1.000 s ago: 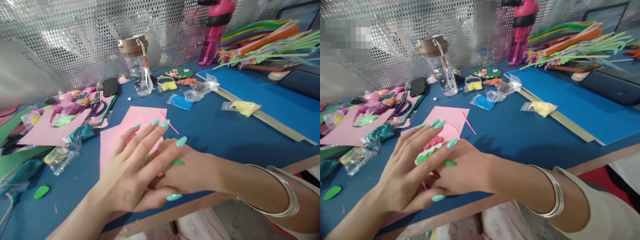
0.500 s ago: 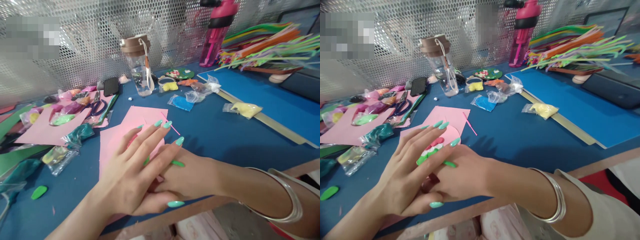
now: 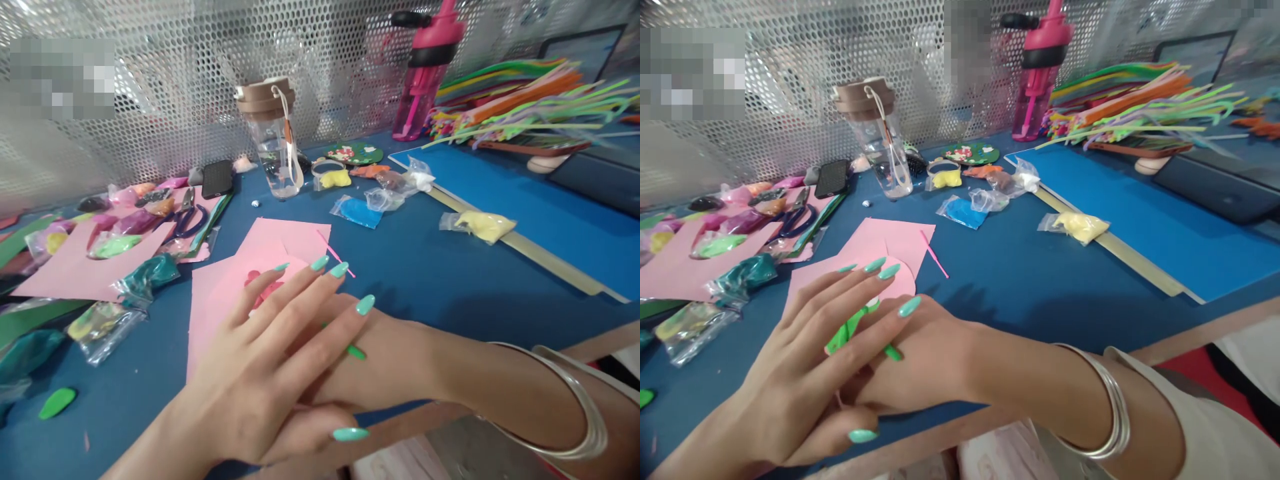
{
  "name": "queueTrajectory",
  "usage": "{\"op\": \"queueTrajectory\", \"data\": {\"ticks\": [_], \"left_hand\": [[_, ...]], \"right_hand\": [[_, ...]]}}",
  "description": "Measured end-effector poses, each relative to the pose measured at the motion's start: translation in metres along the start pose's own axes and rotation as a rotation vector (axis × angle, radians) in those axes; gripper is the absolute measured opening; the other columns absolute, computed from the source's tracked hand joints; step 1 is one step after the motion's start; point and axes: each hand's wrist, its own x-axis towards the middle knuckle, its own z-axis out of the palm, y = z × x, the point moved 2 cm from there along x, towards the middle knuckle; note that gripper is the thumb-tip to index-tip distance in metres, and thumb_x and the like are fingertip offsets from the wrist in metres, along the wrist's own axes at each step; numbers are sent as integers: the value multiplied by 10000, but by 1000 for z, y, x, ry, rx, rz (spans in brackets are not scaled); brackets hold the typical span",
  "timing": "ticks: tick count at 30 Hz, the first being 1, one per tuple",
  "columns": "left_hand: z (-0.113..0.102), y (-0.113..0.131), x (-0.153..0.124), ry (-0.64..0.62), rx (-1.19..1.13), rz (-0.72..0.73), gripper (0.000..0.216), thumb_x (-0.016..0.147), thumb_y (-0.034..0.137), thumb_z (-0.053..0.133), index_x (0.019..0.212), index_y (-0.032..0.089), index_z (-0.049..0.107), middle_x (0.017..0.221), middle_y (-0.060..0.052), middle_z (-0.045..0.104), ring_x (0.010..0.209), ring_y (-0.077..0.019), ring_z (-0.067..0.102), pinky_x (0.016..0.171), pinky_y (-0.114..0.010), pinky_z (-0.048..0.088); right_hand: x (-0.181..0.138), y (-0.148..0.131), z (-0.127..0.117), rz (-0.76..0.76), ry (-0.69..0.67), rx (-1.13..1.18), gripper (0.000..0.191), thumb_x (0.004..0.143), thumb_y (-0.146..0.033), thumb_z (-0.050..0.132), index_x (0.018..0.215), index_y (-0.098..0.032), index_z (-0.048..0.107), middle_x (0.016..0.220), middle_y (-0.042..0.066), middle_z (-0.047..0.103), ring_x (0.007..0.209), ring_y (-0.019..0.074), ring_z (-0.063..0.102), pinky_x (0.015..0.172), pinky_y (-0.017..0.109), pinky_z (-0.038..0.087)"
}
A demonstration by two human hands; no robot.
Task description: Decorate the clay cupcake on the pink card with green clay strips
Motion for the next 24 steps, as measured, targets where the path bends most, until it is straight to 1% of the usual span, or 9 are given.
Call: {"op": "queueTrajectory", "data": {"ticks": [3,5,7,11,13,15,17,20,24], "left_hand": [[-3,-2,1,34,-151,-80,389,896,262,392,1259,140,457,1312,-148,439,1233,-278,409,988,-435,374],[-4,-3,2,34,-270,-154,339,874,167,419,1200,174,514,1285,-117,468,1170,-226,478,934,-357,444],[-6,-3,3,34,-387,-206,281,863,155,459,1113,207,576,1246,-86,501,1102,-191,533,879,-301,489],[-13,-2,4,153,-461,-209,187,817,103,539,955,182,638,1086,-76,596,987,-169,588,809,-278,528],[-16,-4,4,248,-356,-204,168,774,72,589,905,165,638,937,-63,646,876,-161,611,740,-280,540],[-17,-9,2,352,-195,-200,174,717,48,646,852,157,635,772,-35,657,749,-150,608,666,-282,533],[-15,-15,-1,424,-54,-206,173,682,37,679,808,148,634,681,-23,645,676,-141,589,622,-280,516],[-10,-23,-5,440,46,-225,147,697,53,676,808,144,644,673,-30,649,638,-125,576,585,-257,498],[-4,-26,-7,420,49,-225,160,724,71,660,870,135,640,651,-20,648,596,-106,561,547,-221,479]], "right_hand": [[1,0,-6,-146,-220,56,181,817,-287,505,714,-228,642,753,55,660,810,216,569,738,343,454],[2,-1,-11,-159,-256,69,176,803,-196,481,699,-180,622,724,46,638,763,176,558,730,303,442],[1,-4,-13,-136,-259,153,131,767,-161,495,684,-164,597,659,12,596,669,130,527,628,241,421],[-4,-5,-15,-52,-226,225,90,720,-229,538,658,-171,569,570,-30,494,539,90,411,464,205,278],[-7,-1,-22,10,-238,183,209,694,-341,585,596,-158,562,509,-35,432,490,81,357,444,215,239],[-8,8,-33,140,-253,207,319,625,-455,661,587,-147,592,437,-58,336,430,63,294,414,215,215],[-9,16,-44,233,-181,301,383,601,-506,703,751,-155,670,433,-80,289,410,51,261,397,208,193],[-8,23,-52,258,12,406,438,640,-504,701,911,-160,699,447,-86,262,416,43,242,393,205,163],[-5,24,-40,233,111,494,297,711,-391,680,865,-140,719,451,-80,244,421,38,200,390,214,122]]}}
